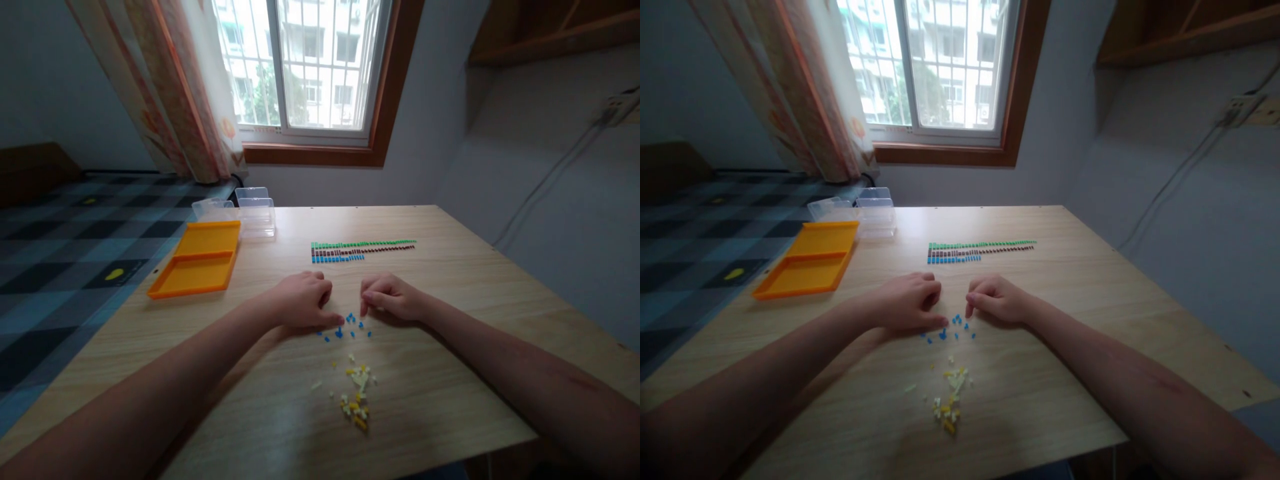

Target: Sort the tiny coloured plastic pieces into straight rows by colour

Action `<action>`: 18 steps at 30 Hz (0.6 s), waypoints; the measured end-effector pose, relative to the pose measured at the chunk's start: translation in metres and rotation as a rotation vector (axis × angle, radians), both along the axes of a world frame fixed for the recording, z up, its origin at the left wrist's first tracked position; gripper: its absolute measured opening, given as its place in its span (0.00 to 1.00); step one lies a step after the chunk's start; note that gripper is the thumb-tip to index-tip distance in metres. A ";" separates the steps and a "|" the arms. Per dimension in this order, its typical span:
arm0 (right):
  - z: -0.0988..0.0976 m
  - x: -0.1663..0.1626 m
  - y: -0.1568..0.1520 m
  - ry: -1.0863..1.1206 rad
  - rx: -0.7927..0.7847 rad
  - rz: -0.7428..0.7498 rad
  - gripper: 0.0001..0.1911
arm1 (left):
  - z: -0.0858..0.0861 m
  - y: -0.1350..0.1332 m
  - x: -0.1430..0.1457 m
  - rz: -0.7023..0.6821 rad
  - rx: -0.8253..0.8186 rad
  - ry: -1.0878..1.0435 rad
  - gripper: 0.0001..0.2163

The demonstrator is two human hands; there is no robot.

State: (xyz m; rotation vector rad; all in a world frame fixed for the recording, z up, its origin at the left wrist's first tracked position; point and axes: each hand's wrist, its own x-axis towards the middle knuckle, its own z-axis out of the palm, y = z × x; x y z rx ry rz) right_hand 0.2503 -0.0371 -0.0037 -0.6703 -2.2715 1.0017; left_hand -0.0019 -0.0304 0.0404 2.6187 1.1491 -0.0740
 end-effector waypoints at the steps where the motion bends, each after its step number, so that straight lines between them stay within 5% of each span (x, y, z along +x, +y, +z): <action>1: 0.002 0.001 0.000 -0.016 0.007 0.028 0.29 | 0.000 -0.001 0.000 0.004 0.002 0.005 0.22; 11: 0.009 0.004 -0.012 -0.159 0.039 0.103 0.17 | 0.004 -0.001 -0.001 0.012 -0.028 0.000 0.20; 18: 0.004 0.008 -0.008 -0.172 0.142 -0.067 0.19 | -0.001 0.016 -0.011 -0.045 -0.134 -0.064 0.16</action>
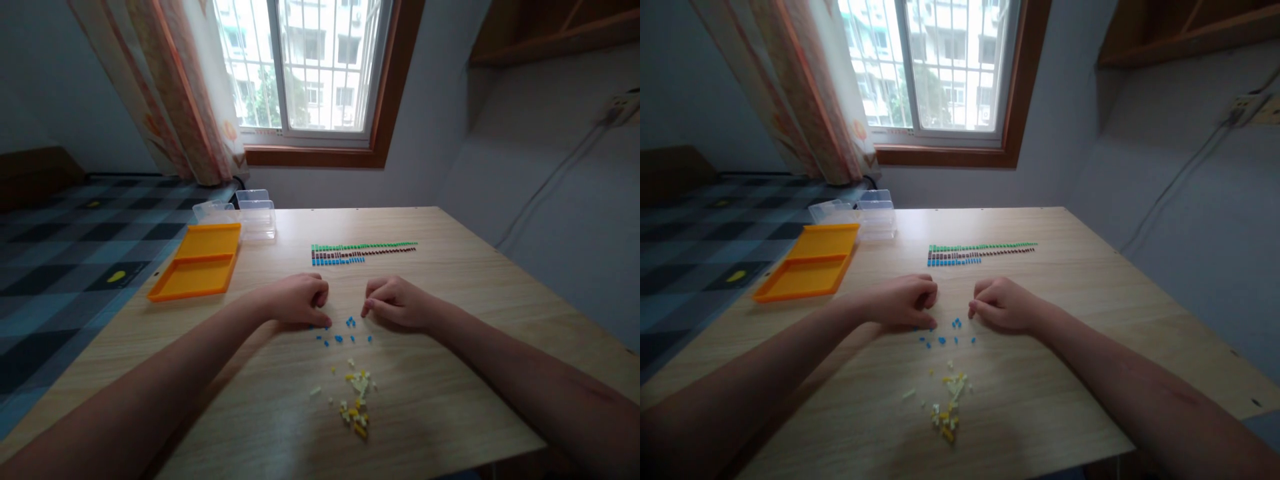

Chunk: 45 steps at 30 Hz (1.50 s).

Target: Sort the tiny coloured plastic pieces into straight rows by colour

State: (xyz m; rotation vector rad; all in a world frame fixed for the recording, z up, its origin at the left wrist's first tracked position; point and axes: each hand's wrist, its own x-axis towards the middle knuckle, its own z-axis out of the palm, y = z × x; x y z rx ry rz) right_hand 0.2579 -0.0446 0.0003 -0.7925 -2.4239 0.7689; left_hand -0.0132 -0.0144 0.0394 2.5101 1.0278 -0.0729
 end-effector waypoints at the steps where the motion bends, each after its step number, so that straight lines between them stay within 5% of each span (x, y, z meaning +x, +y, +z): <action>1: -0.002 -0.001 0.001 -0.003 0.018 -0.026 0.19 | -0.001 0.002 -0.001 -0.006 -0.008 -0.003 0.16; 8: -0.011 -0.006 -0.001 -0.041 0.133 -0.061 0.18 | 0.005 0.002 -0.001 0.003 -0.089 -0.040 0.16; 17: 0.008 -0.024 -0.028 -0.013 0.401 0.008 0.12 | 0.005 0.002 -0.002 -0.028 -0.096 -0.053 0.17; 28: 0.005 -0.023 -0.028 -0.181 0.420 0.050 0.09 | 0.004 0.001 -0.001 -0.034 -0.072 -0.042 0.19; 38: -0.010 -0.024 -0.021 -0.100 0.398 -0.292 0.21 | -0.005 0.018 -0.018 0.002 -0.329 -0.227 0.16; 45: -0.012 -0.010 -0.002 0.143 0.343 -0.401 0.28 | -0.013 0.022 -0.019 -0.023 -0.314 -0.255 0.16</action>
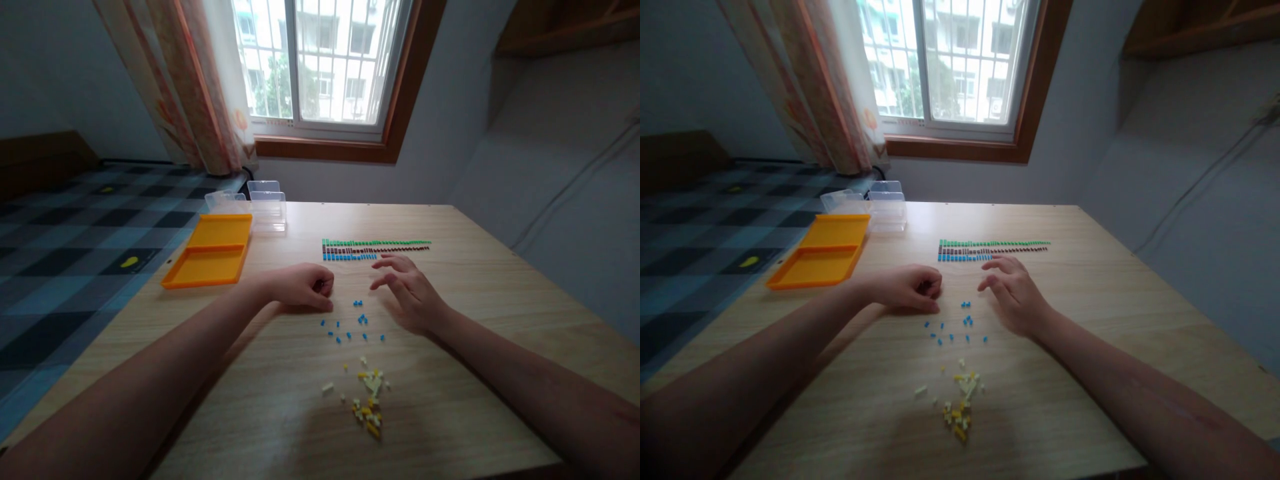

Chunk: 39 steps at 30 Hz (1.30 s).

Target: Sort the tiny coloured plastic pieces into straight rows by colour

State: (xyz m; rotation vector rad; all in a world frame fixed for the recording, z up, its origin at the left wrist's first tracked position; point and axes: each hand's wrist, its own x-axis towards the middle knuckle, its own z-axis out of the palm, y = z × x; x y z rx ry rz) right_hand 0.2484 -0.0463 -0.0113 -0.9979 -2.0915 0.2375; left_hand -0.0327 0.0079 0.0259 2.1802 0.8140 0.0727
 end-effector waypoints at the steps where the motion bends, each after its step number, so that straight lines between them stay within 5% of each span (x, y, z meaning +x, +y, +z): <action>1: -0.001 0.002 0.003 0.005 -0.015 0.001 0.28 | -0.001 0.001 0.000 0.005 0.002 -0.005 0.16; 9: -0.001 0.000 0.011 -0.157 -0.009 0.195 0.11 | -0.008 0.004 -0.005 0.105 0.008 -0.133 0.18; 14: -0.006 -0.006 0.010 -0.203 0.023 0.223 0.09 | -0.014 0.000 -0.004 0.222 0.010 -0.233 0.19; 26: -0.005 -0.014 0.010 -0.204 -0.001 0.245 0.08 | -0.016 0.000 -0.008 0.253 -0.078 -0.291 0.21; 31: -0.004 -0.004 0.014 -0.201 0.014 0.160 0.07 | -0.019 0.002 -0.009 0.253 -0.103 -0.304 0.21; 39: -0.012 0.029 0.045 -0.133 -0.112 -0.218 0.09 | -0.020 0.003 -0.009 0.252 -0.088 -0.320 0.22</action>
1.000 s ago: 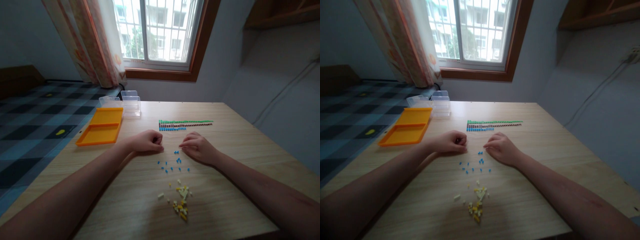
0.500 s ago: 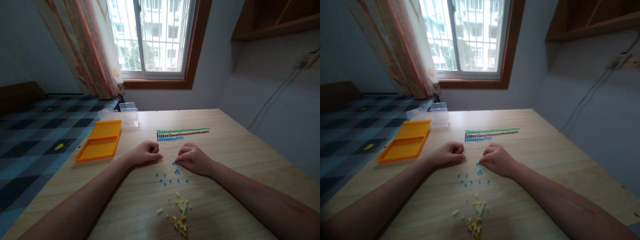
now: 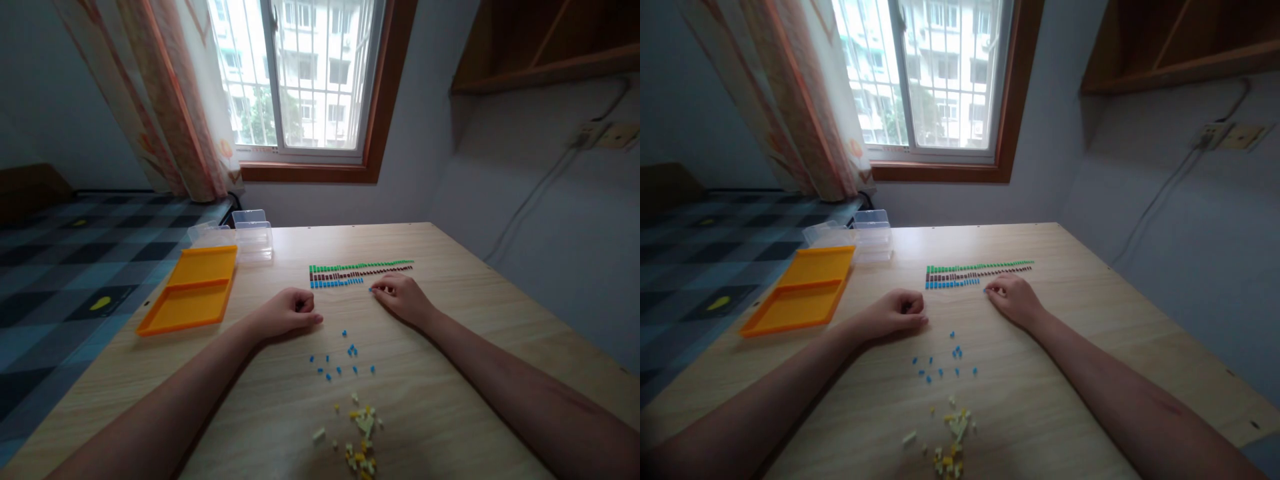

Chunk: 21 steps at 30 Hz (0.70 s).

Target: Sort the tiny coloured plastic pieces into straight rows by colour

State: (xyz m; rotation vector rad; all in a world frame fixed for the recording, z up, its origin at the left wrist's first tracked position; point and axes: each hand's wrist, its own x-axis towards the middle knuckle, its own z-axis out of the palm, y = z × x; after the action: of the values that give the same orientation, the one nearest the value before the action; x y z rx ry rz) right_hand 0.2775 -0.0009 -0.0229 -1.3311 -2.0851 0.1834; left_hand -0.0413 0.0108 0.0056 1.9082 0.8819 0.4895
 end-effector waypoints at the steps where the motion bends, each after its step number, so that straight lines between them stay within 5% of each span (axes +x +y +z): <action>1: -0.001 0.000 0.003 -0.008 -0.018 -0.027 0.10 | 0.000 0.000 0.000 0.007 0.010 -0.001 0.22; 11: -0.003 -0.007 0.035 -0.060 -0.048 -0.153 0.10 | 0.000 -0.001 0.002 0.038 0.080 0.032 0.21; 21: -0.002 -0.006 0.033 -0.068 -0.081 -0.135 0.09 | 0.001 0.000 0.001 0.034 0.052 0.028 0.21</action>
State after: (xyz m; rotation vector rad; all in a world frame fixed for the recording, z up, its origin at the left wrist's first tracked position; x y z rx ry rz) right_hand 0.2715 0.0316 -0.0247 -1.5409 -2.0540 0.1687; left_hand -0.0405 0.0105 0.0070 1.9536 0.9294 0.5123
